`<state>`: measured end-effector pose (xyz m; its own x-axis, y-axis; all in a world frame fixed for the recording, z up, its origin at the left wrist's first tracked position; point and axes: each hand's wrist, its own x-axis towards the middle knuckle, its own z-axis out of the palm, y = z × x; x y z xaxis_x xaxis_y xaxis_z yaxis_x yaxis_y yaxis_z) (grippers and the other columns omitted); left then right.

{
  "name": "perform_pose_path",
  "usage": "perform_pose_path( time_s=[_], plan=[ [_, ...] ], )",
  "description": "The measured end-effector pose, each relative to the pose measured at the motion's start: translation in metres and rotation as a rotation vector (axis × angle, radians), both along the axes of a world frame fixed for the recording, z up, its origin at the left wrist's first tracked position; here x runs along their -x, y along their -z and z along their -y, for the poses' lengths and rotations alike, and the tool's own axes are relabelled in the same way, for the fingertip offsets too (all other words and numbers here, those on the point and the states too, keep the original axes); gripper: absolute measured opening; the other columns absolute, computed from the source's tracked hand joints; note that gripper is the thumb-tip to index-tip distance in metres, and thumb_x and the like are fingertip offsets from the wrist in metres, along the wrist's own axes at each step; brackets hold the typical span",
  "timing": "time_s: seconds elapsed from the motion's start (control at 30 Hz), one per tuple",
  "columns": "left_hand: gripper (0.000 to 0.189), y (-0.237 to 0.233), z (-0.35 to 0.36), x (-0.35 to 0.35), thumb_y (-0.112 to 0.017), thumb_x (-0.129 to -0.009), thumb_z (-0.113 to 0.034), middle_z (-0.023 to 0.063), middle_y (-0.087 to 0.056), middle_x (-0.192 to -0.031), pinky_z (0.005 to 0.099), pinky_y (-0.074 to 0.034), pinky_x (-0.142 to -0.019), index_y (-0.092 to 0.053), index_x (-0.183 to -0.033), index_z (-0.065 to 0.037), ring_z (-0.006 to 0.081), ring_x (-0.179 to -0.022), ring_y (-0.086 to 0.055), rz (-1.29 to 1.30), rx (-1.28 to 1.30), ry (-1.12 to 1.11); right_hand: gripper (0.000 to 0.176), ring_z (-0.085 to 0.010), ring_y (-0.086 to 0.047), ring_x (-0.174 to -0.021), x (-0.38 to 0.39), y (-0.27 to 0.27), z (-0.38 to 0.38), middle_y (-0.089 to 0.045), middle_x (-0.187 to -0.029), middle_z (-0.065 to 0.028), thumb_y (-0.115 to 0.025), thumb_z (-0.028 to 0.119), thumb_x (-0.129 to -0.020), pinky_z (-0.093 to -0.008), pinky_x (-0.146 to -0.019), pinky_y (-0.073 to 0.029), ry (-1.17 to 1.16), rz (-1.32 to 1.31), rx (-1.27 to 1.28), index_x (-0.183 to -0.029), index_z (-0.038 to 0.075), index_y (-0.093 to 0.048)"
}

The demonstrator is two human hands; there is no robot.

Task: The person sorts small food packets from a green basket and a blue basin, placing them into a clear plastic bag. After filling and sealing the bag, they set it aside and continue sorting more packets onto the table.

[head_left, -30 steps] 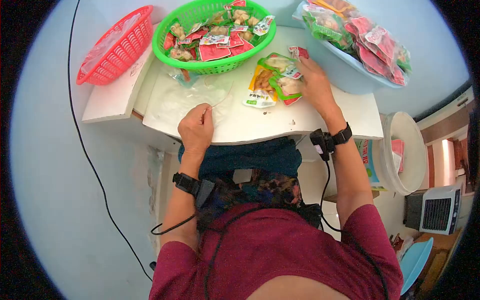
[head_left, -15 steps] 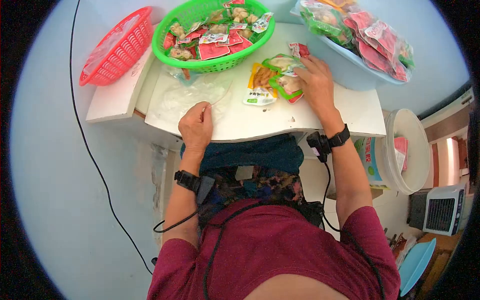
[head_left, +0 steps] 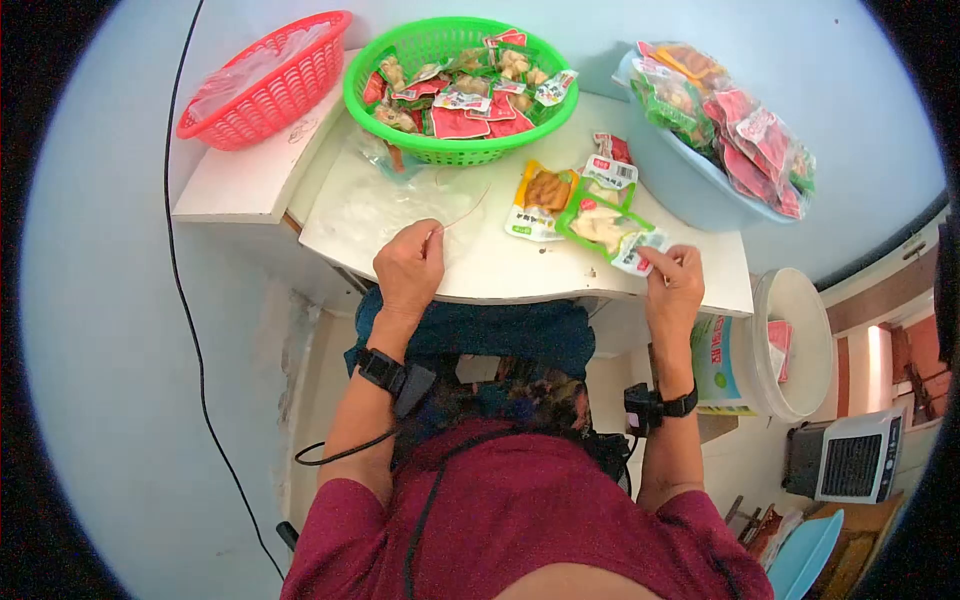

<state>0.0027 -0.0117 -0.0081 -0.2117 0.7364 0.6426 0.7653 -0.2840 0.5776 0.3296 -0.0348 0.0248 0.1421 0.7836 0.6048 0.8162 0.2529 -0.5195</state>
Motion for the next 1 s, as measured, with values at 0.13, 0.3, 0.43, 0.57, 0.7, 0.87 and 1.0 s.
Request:
perform_pose_path(
  time_s=[0.13, 0.3, 0.43, 0.57, 0.7, 0.87, 1.0],
  plan=[
    [0.009, 0.000, 0.000, 0.000, -0.068, -0.083, -0.013, 0.0121, -0.062, -0.065, 0.0334, -0.045, -0.052, -0.069, -0.087, -0.006, 0.0233, -0.053, -0.059, -0.011, -0.030, -0.003, 0.027, -0.0235, -0.063, -0.076, -0.017, 0.012, -0.001, -0.069, -0.088, -0.0136, -0.061, -0.003, -0.078, -0.0297, -0.073, -0.049, -0.068, -0.280, 0.236, -0.097, 0.009, -0.075],
    [0.008, -0.006, 0.007, -0.003, -0.068, -0.083, -0.012, 0.0126, -0.062, -0.064, 0.0336, -0.045, -0.052, -0.069, -0.087, -0.006, 0.0236, -0.053, -0.060, 0.050, 0.007, -0.014, 0.020, -0.0135, -0.063, -0.073, -0.020, 0.021, -0.007, -0.071, -0.088, -0.0121, -0.061, -0.001, -0.080, -0.0254, -0.069, -0.050, -0.192, -0.661, 0.281, -0.097, -0.003, -0.072],
    [0.006, -0.011, 0.013, -0.009, -0.066, -0.082, -0.011, 0.0128, -0.063, -0.069, 0.0362, -0.047, -0.055, -0.068, -0.086, -0.006, 0.0285, -0.060, -0.062, 0.113, 0.045, -0.041, 0.021, -0.0120, -0.063, -0.073, -0.003, 0.008, -0.005, -0.069, -0.086, -0.0091, -0.065, -0.002, -0.079, -0.0251, -0.066, -0.051, -0.198, -0.909, 0.355, -0.099, -0.007, -0.068],
    [0.005, -0.016, 0.017, -0.019, -0.065, -0.082, -0.010, 0.0127, -0.064, -0.071, 0.0367, -0.048, -0.057, -0.067, -0.085, -0.006, 0.0312, -0.064, -0.063, 0.122, 0.042, -0.030, 0.033, -0.0129, -0.063, -0.073, 0.009, 0.021, -0.012, -0.067, -0.089, -0.0085, -0.069, -0.004, -0.074, -0.0256, -0.065, -0.052, -0.195, -0.886, 0.187, -0.106, -0.007, -0.062],
    [0.005, -0.016, 0.017, -0.026, -0.065, -0.082, -0.009, 0.0125, -0.064, -0.072, 0.0361, -0.049, -0.057, -0.066, -0.085, -0.006, 0.0302, -0.064, -0.064, 0.136, 0.017, -0.034, 0.035, -0.0143, -0.065, -0.074, 0.015, 0.015, -0.009, -0.067, -0.093, -0.0108, -0.066, -0.001, -0.078, -0.0265, -0.064, -0.054, -0.200, -0.832, 0.319, -0.111, -0.008, -0.059],
    [0.005, -0.019, 0.018, -0.030, -0.066, -0.082, -0.009, 0.0123, -0.064, -0.071, 0.0365, -0.049, -0.056, -0.066, -0.084, -0.005, 0.0289, -0.062, -0.064, 0.191, 0.056, -0.042, 0.033, -0.0166, -0.068, -0.071, 0.005, 0.009, -0.004, -0.068, -0.094, -0.0129, -0.060, 0.000, -0.081, -0.0314, -0.058, -0.059, -0.331, -0.993, 0.597, -0.112, -0.009, -0.058],
    [0.006, -0.016, 0.017, -0.032, -0.067, -0.082, -0.011, 0.0119, -0.062, -0.066, 0.0358, -0.046, -0.053, -0.067, -0.085, -0.006, 0.0270, -0.057, -0.061, 0.162, -0.036, -0.059, 0.030, -0.0184, -0.068, -0.078, 0.016, -0.004, 0.004, -0.068, -0.098, -0.0136, -0.057, -0.004, -0.081, -0.0320, -0.069, -0.058, -0.407, -1.123, 0.580, -0.110, -0.009, -0.059]
  ],
)
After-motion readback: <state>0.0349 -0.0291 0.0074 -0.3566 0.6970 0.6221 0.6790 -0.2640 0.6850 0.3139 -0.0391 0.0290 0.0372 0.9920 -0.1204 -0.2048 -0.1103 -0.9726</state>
